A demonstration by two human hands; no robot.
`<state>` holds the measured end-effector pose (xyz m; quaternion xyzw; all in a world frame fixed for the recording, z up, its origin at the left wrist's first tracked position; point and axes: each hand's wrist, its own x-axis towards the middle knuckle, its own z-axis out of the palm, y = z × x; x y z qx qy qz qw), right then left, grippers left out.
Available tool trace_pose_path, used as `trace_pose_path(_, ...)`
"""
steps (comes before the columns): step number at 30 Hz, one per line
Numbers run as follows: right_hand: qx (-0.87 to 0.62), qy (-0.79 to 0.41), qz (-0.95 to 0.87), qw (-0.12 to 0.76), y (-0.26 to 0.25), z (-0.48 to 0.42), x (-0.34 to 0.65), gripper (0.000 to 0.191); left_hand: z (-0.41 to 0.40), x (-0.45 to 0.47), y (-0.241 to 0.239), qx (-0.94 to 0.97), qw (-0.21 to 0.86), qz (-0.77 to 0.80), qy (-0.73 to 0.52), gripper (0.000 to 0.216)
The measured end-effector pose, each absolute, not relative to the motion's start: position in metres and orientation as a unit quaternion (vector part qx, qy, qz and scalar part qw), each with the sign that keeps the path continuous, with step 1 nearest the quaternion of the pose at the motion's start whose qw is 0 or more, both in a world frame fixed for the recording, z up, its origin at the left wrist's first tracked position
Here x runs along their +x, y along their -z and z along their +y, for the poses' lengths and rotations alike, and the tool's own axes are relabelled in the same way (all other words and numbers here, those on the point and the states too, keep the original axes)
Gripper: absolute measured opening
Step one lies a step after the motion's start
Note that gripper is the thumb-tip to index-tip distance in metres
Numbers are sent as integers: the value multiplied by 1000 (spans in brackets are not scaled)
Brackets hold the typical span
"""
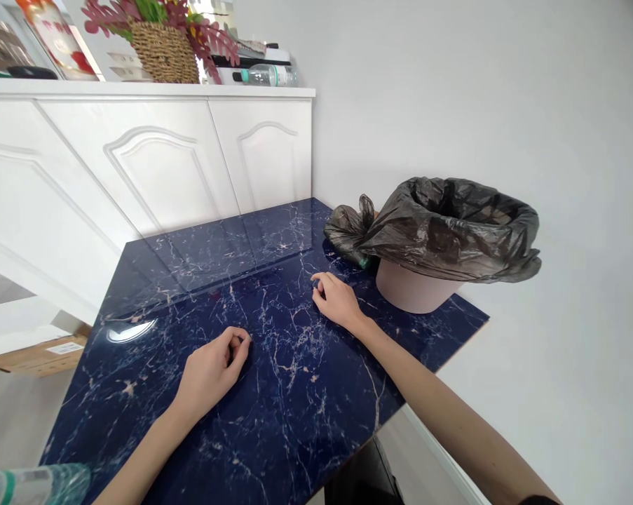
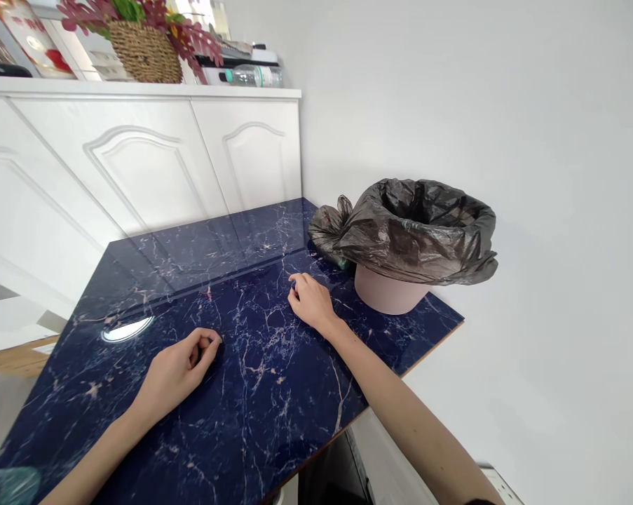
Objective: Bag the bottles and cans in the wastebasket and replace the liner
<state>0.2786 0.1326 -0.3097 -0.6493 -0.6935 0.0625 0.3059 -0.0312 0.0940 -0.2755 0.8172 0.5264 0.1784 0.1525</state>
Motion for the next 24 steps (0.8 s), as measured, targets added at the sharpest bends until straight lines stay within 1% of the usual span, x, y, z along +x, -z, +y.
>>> trace_pose_path(16,-637,-33,-669,380,324,140,283,33,93,-31,274,817,153,529,-170,40)
trace_pose_path(24,-662,38,-613,430,316,143,298,44,93,-30,273,819,151,525,-174,38)
